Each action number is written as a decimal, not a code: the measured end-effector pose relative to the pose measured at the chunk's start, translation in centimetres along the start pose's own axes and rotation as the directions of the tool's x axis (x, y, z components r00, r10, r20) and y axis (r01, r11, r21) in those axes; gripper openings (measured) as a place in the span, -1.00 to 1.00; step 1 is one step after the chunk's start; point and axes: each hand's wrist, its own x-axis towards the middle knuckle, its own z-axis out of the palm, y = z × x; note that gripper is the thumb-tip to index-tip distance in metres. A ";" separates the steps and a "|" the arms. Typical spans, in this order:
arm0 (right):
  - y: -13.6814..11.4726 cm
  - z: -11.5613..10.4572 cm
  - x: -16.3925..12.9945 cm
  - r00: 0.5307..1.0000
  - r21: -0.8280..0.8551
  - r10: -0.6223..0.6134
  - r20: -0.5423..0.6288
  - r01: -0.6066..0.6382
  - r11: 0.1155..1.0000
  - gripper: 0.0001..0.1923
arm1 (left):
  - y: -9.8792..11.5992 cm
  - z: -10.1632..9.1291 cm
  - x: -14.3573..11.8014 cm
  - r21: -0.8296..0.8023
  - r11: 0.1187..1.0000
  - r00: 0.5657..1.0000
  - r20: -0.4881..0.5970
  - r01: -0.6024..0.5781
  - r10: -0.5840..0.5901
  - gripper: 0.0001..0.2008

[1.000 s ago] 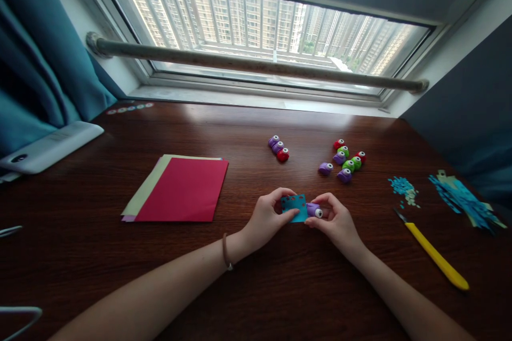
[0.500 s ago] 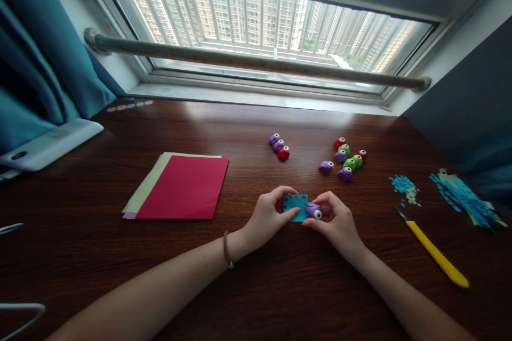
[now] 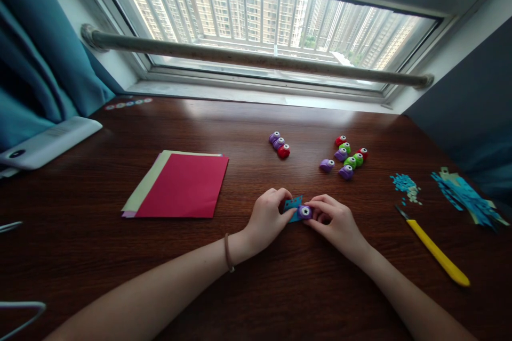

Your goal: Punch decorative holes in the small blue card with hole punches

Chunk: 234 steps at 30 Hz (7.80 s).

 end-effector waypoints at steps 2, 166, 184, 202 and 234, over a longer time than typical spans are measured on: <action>0.1 -0.1 0.0 1.000 0.008 -0.004 0.019 0.004 1.000 -0.78 | -0.1 0.0 0.0 0.095 0.995 1.000 -0.006 -0.004 0.004 -0.86; 0.4 0.5 0.7 0.980 -0.390 -0.197 0.019 0.188 0.902 -0.94 | -0.7 0.0 0.7 0.049 0.998 0.993 -0.108 -0.048 0.053 -0.74; 4.5 -13.4 -3.0 0.827 -0.432 -0.046 -0.560 -0.244 0.868 -0.80 | -0.6 -0.5 1.3 -0.540 0.841 0.968 -0.204 0.013 -0.147 -0.82; 2.1 -10.5 3.8 0.941 -0.337 -0.100 -0.324 -0.016 0.941 -0.79 | -1.3 0.0 1.6 -0.700 0.707 0.974 -0.077 0.098 -0.211 -0.71; -0.4 -1.6 3.3 0.950 0.852 0.282 0.135 -0.257 0.456 -0.64 | -1.0 -0.1 1.2 -0.520 0.852 0.985 -0.112 0.052 -0.128 -0.77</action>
